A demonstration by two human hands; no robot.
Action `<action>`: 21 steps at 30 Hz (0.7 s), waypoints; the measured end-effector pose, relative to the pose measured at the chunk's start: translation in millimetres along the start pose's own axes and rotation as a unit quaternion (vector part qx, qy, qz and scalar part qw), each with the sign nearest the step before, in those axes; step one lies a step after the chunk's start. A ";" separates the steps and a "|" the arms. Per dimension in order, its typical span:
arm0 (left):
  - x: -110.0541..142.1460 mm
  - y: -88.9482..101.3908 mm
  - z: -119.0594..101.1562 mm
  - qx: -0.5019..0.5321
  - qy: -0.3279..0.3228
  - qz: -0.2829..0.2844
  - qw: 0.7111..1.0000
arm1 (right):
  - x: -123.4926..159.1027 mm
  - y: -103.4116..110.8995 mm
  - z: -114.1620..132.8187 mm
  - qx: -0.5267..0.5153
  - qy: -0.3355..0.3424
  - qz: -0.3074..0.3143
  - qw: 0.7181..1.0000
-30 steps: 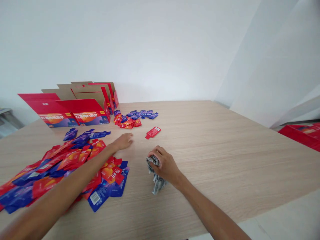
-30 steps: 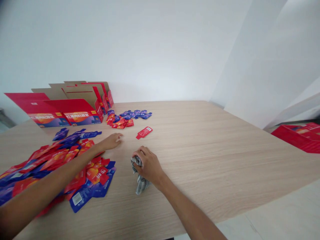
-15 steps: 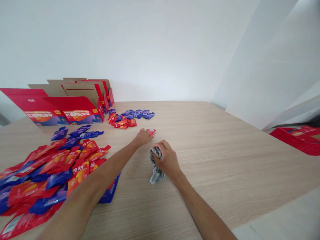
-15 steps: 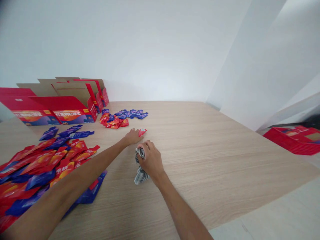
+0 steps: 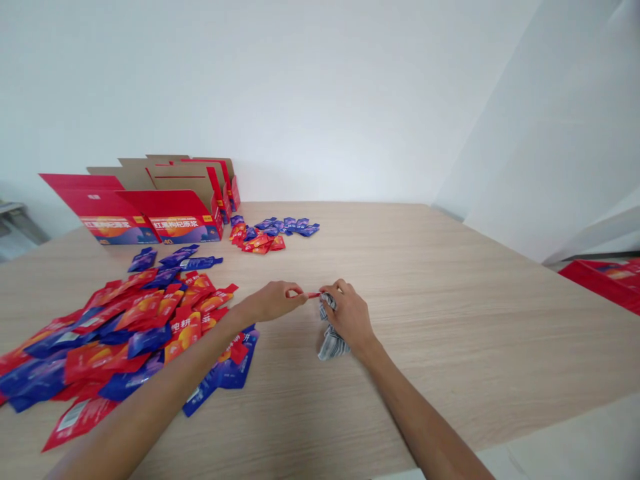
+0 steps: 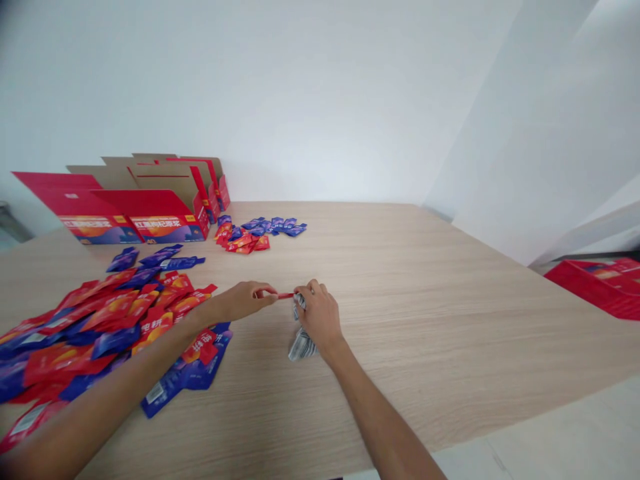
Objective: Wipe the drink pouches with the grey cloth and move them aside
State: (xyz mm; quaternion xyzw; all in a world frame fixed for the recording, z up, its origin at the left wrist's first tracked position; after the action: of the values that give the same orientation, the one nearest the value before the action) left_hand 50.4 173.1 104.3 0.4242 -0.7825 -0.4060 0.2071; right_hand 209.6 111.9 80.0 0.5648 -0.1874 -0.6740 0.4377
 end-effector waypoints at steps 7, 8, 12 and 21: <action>52.0 13.9 -0.1 0.091 0.061 -0.004 0.994 | 4.7 0.4 11.6 -0.115 0.022 -0.023 0.993; 58.5 16.0 2.1 0.117 0.069 -0.007 0.991 | 4.9 -0.7 12.2 -0.138 0.020 -0.022 0.990; 74.9 19.3 9.2 0.206 0.059 -0.070 0.974 | 3.6 -5.2 16.3 -0.272 -0.007 -0.008 0.962; 70.5 -31.3 7.9 0.458 -0.002 -0.198 0.867 | 15.2 -24.0 54.1 -0.484 -0.024 0.144 0.863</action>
State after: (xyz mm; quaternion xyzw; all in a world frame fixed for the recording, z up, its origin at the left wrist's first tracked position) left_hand 21.6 108.3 72.8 0.6167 -0.7805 -0.0357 -0.0965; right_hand 150.8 99.8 68.7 0.2326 0.0723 -0.6224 0.7438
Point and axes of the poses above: each hand's wrist, its own x-axis away from the middle knuckle, its own y-axis out of the back of the hand, z = x × y, the point moved 7 cm from there along -x, towards the middle knuckle, and after that the axes turned 6 degrees about -z, right-handed, at the moved point
